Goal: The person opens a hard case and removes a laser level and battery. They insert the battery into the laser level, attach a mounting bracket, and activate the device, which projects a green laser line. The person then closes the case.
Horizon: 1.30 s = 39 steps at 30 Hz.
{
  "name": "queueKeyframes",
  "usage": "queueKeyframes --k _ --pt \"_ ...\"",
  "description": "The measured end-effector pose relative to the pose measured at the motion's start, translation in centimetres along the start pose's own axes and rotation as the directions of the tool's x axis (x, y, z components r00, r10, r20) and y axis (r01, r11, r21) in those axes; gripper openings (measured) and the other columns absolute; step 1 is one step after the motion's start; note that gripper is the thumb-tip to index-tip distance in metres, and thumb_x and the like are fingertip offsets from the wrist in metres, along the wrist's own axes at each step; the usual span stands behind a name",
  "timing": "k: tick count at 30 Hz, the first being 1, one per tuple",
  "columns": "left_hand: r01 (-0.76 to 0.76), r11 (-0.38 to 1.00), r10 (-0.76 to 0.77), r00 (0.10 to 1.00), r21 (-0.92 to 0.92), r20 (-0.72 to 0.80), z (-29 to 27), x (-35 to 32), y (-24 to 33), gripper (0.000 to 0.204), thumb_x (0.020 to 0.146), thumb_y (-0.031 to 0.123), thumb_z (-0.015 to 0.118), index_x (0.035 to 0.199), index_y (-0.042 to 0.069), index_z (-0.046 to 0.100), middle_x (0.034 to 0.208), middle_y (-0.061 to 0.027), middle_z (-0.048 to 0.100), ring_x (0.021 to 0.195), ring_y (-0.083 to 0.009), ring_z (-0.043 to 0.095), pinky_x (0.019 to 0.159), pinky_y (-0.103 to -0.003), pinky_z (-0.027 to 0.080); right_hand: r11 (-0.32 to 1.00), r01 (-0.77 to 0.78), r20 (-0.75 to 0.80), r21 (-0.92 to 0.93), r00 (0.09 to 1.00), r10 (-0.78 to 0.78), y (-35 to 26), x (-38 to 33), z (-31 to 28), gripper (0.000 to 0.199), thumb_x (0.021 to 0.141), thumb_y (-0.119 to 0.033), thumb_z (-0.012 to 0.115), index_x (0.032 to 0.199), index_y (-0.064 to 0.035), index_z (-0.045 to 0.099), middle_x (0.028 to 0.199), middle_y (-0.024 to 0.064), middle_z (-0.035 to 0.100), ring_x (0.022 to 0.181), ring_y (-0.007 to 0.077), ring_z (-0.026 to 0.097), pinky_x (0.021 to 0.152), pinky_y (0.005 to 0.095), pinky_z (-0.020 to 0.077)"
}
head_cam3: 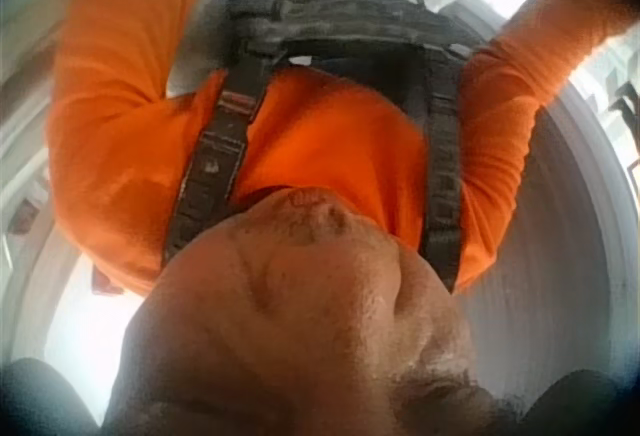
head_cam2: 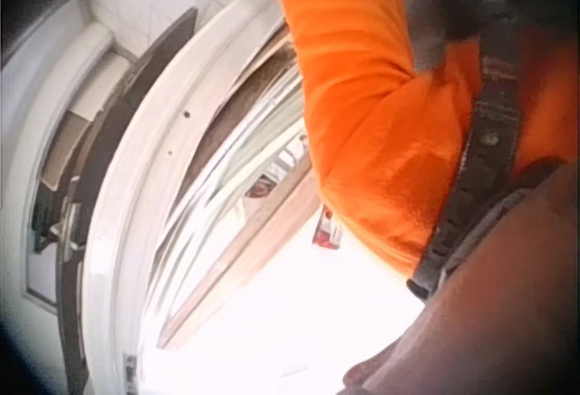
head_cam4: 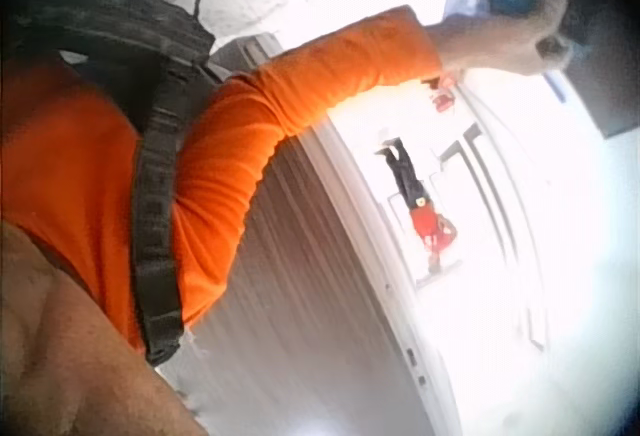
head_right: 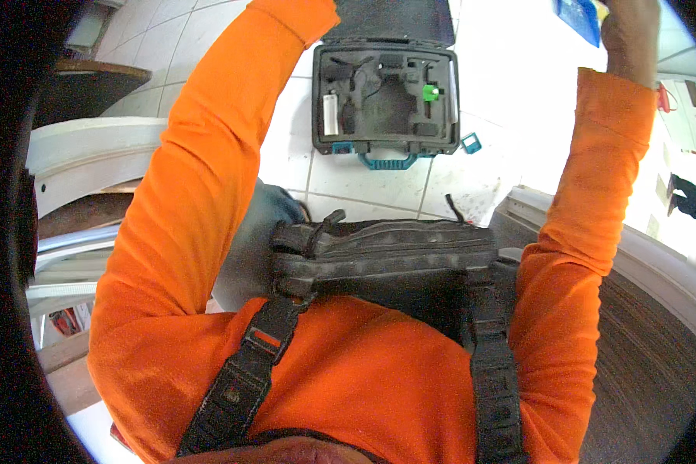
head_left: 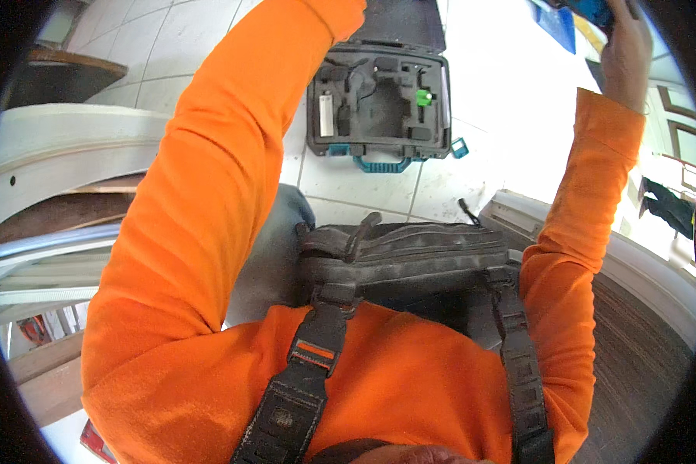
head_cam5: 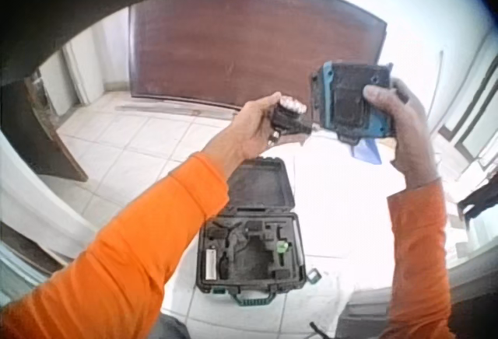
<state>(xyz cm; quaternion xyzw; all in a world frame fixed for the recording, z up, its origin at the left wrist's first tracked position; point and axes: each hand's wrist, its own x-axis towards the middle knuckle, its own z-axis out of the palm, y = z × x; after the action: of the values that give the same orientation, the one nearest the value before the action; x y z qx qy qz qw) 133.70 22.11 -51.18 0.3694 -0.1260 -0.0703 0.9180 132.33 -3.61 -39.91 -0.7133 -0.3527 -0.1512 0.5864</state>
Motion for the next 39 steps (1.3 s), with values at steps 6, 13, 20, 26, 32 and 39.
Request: queueKeyframes --k 6,13,20,26,32,39 --pt "-0.129 0.991 0.129 0.992 0.031 0.016 1.1 -0.6 -0.3 0.044 0.106 0.034 0.055 0.134 0.0 0.052 0.117 -0.0151 0.068 0.109 -0.0305 0.069 0.097 -0.053 0.059 0.97 -0.242 -0.033 0.016 0.97 0.243 2.9 -0.4 -1.9 0.079 0.081 -0.042 0.082 0.136 0.0082 0.054 0.113 0.0154 0.068 0.102 0.0199 0.068 0.094 0.0332 0.0542" --pt "-0.28 0.894 0.304 0.953 0.35 -0.015 3.5 -0.9 1.1 0.075 0.097 0.03 0.072 0.155 0.006 0.032 0.129 -0.0207 0.058 0.11 -0.0307 0.069 0.086 -0.043 0.067 0.962 -0.218 -0.111 0.162 0.965 0.237 1.9 -0.5 -2.6 0.074 0.08 -0.029 0.082 0.138 0.0071 0.053 0.12 0.0173 0.065 0.113 0.0262 0.063 0.104 0.0355 0.0481" --pt "-0.231 0.755 0.32 0.947 0.614 -0.037 6.3 -1.9 3.3 0.071 0.091 0.035 0.078 0.149 0.008 0.048 0.122 -0.0198 0.064 0.1 -0.0264 0.072 0.077 -0.035 0.068 0.925 -0.246 -0.044 0.29 0.962 0.269 2.5 -0.5 -4.9 0.072 0.083 -0.028 0.076 0.141 0.0052 0.049 0.129 0.0177 0.062 0.121 0.0283 0.06 0.109 0.0406 0.0447" --pt "-0.242 0.595 0.386 0.922 0.766 -0.008 9.0 -2.1 4.4 0.057 0.093 0.035 0.077 0.143 0.015 0.059 0.113 -0.0149 0.069 0.088 -0.0191 0.073 0.067 -0.029 0.063 0.855 -0.241 0.017 0.46 0.965 0.262 4.2 -0.9 -6.4 0.066 0.086 -0.024 0.072 0.142 0.0035 0.049 0.134 0.0163 0.062 0.123 0.0278 0.06 0.11 0.041 0.0442" --pt "-0.189 0.437 0.451 0.892 0.88 -0.033 10.9 -2.4 4.6 0.055 0.088 0.035 0.079 0.137 0.015 0.065 0.117 -0.018 0.067 0.091 -0.0264 0.074 0.073 -0.033 0.062 0.866 -0.254 0.062 0.432 0.966 0.252 4.5 -0.6 -6.8 0.068 0.086 -0.026 0.072 0.142 0.0035 0.048 0.134 0.0162 0.062 0.123 0.0282 0.06 0.11 0.0419 0.0439" --pt "-0.189 0.221 0.572 0.82 0.957 0.03 10.5 -2.1 4.3 0.057 0.09 0.041 0.077 0.139 0.016 0.064 0.107 -0.0171 0.07 0.077 -0.0235 0.07 0.068 -0.031 0.057 0.912 -0.232 0.006 0.339 0.97 0.245 3.5 -0.7 -6.2 0.073 0.081 -0.022 0.077 0.144 0.0026 0.047 0.13 0.0162 0.062 0.121 0.0293 0.061 0.11 0.0415 0.0448"
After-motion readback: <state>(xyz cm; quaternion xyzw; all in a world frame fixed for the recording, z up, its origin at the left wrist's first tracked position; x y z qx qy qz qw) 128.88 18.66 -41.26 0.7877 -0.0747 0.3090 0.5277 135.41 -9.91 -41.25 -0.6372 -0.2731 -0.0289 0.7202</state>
